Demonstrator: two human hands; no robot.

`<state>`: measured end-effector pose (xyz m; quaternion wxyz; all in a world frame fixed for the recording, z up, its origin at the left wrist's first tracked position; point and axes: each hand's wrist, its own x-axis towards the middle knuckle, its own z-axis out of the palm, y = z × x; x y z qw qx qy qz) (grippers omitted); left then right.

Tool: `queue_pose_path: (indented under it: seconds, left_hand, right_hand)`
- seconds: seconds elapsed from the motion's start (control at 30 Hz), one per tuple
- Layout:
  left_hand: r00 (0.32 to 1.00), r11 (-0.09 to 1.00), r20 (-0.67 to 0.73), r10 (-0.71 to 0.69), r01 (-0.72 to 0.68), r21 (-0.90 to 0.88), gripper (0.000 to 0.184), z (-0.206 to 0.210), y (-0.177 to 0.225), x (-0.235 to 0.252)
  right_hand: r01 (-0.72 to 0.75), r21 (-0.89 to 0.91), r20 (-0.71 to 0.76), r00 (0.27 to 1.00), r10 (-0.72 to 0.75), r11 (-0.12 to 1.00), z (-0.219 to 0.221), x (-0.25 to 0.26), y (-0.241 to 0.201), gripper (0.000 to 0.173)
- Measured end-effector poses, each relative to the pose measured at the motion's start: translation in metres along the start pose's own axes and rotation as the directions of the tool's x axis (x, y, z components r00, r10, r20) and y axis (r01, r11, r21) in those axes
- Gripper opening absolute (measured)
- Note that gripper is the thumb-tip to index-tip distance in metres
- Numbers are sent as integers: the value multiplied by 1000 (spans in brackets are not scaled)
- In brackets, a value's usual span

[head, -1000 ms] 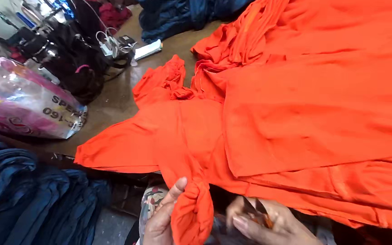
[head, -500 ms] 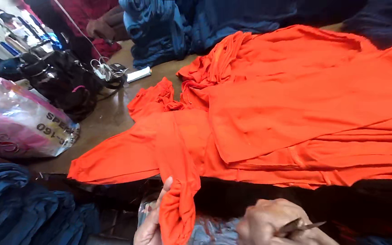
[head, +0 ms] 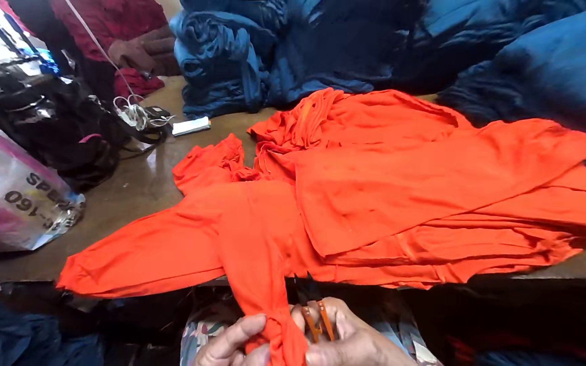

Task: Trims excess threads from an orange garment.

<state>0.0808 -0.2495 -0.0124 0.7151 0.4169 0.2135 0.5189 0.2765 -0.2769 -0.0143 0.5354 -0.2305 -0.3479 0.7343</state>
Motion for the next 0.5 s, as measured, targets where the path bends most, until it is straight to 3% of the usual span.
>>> queue_pose_path:
  seconds: [0.07, 0.13, 0.17, 0.23, 0.27, 0.33, 0.4, 0.47, 0.5]
  left_hand:
    - [986, 961, 13, 165, -164, 224, 46, -2, -4, 1]
    - [936, 769, 85, 342, -331, 547, 52, -9, -2, 8]
    - [900, 621, 129, 417, -386, 682, 49, -15, -1, 13]
    - [831, 424, 189, 523, -446, 788, 39, -20, 3, 21]
    - [806, 395, 213, 552, -478, 785, 35, -18, 5, 23]
    - [802, 408, 285, 525, -531, 742, 31, -6, 11, 23]
    - [825, 511, 342, 451, -552, 659, 26, 7, 17, 20]
    - [858, 621, 360, 366, -513, 592, 20, 10, 25, 24]
    - [873, 623, 352, 339, -488, 611, 19, 5, 32, 28]
  right_hand:
    - [31, -92, -2, 1000, -31, 995, -4, 1, 4, 12]
    - [99, -381, -108, 983, -151, 919, 4, 5, 4, 14]
    - [146, -559, -118, 960, -253, 816, 8, 7, 3, 13]
    - [207, -856, -52, 877, -477, 474, 11, 14, 1, 9]
    - [194, -940, 6, 832, -554, 281, 10, 19, -4, 8]
    - [200, -976, 114, 803, -586, 83, 7, 28, -28, 8]
    - [320, -940, 230, 847, -479, 114, 2, 32, -73, 8]
    - [403, -888, 319, 887, -333, 223, 10, 22, -142, 7]
    - [389, -874, 300, 903, -309, 291, 23, 15, -181, 7]
